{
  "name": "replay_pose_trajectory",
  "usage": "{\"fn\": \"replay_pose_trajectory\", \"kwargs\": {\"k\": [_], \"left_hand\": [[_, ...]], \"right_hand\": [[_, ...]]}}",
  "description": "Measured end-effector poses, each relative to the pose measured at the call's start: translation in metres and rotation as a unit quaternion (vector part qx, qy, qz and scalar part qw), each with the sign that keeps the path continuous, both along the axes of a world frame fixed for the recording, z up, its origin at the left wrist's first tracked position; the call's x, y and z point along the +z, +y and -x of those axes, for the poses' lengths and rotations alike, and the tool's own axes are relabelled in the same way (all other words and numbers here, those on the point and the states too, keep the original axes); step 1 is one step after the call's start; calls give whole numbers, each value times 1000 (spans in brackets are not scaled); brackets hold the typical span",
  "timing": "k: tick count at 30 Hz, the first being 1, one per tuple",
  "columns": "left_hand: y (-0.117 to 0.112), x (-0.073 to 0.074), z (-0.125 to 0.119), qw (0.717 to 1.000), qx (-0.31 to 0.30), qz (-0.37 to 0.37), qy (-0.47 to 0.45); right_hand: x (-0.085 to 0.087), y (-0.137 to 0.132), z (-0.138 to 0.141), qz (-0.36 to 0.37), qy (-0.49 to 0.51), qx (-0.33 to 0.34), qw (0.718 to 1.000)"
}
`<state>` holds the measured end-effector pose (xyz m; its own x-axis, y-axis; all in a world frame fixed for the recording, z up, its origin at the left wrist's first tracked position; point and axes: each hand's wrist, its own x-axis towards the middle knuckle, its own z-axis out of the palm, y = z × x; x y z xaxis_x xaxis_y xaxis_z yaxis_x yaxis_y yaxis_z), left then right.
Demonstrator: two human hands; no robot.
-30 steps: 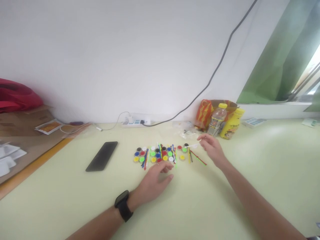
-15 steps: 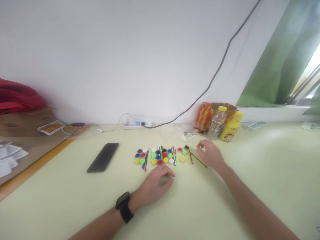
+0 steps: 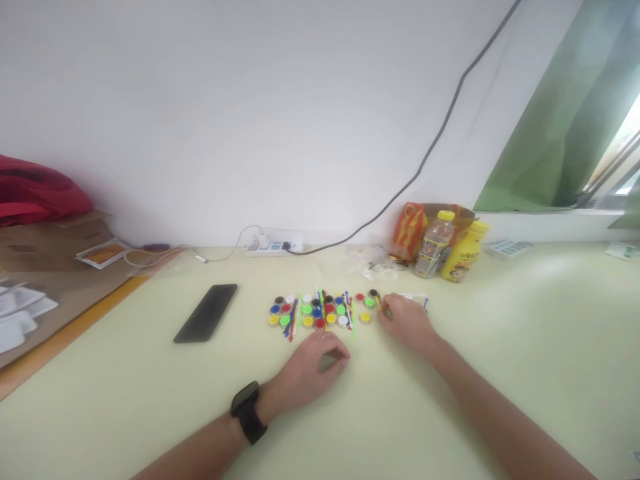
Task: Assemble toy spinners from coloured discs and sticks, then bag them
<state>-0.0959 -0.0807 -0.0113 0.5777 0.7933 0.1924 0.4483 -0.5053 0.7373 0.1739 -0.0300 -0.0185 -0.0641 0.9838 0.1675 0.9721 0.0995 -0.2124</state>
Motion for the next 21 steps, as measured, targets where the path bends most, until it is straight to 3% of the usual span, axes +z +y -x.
{"fn": "replay_pose_trajectory", "kwargs": {"k": [21], "left_hand": [[0, 2, -1, 1000, -3, -8, 6]], "right_hand": [[-8, 7, -9, -9, 12, -20, 1000]]}}
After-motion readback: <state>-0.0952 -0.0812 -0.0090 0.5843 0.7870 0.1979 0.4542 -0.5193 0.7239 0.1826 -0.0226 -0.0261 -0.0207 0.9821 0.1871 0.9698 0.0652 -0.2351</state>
